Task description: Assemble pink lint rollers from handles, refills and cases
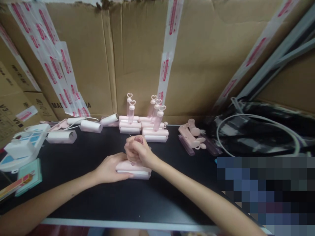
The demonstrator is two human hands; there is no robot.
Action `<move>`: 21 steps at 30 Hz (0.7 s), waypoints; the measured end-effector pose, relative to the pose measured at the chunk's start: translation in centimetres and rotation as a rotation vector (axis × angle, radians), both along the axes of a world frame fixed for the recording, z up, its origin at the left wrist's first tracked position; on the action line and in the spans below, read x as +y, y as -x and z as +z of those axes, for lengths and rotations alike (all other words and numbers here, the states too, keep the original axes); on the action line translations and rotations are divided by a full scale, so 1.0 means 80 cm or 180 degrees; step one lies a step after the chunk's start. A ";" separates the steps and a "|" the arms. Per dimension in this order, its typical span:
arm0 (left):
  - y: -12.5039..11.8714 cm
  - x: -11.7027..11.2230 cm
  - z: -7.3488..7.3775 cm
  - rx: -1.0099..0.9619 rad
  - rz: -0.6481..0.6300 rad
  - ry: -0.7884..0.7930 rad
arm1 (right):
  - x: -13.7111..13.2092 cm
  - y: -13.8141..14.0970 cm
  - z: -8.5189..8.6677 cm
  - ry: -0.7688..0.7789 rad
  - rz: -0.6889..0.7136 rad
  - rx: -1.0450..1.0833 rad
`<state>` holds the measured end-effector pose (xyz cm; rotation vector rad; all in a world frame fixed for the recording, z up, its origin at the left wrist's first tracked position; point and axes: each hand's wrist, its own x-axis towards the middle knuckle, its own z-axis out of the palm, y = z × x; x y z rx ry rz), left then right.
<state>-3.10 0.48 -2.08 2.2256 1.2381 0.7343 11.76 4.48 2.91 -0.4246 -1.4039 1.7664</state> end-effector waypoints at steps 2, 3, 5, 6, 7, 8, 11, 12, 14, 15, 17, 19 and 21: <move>-0.007 -0.010 0.000 -0.0119 0.0316 0.0146 | -0.004 0.002 -0.001 -0.0065 -0.0106 -0.0028; -0.011 -0.016 0.000 -0.0191 0.0458 0.0215 | -0.008 0.003 -0.002 -0.0139 -0.0190 -0.0062; -0.019 -0.028 -0.001 -0.0398 0.0664 0.0370 | -0.014 0.004 -0.003 -0.0296 -0.0422 -0.0127; -0.022 -0.035 -0.002 -0.0557 0.0745 0.0464 | -0.018 0.004 -0.004 -0.0317 -0.0556 -0.0119; -0.026 -0.041 -0.004 -0.0753 0.0802 0.0577 | -0.021 0.003 -0.004 -0.0282 -0.0681 -0.0072; -0.029 -0.047 -0.005 -0.0982 0.0816 0.0715 | -0.025 0.002 -0.005 -0.0193 -0.0781 0.0015; -0.040 -0.069 -0.005 -0.1690 0.0742 0.1162 | -0.034 -0.002 -0.004 0.0105 -0.0880 0.0286; -0.044 -0.077 -0.005 -0.1866 0.0729 0.1308 | -0.037 -0.004 -0.003 0.0136 -0.0884 0.0313; -0.054 -0.097 -0.004 -0.2111 0.0770 0.1606 | -0.042 -0.007 -0.003 0.0144 -0.0895 0.0336; -0.060 -0.108 -0.005 -0.2207 0.0771 0.1753 | -0.045 -0.009 -0.004 0.0129 -0.0904 0.0345; -0.072 -0.129 -0.010 -0.2392 0.0629 0.1959 | -0.049 -0.011 -0.006 0.0105 -0.0920 0.0379; -0.086 -0.147 -0.022 -0.2529 0.0417 0.2004 | -0.052 -0.011 -0.010 0.0076 -0.0910 0.0395; -0.101 -0.159 -0.037 -0.2542 0.0198 0.1965 | -0.054 -0.010 -0.014 0.0054 -0.0832 0.0307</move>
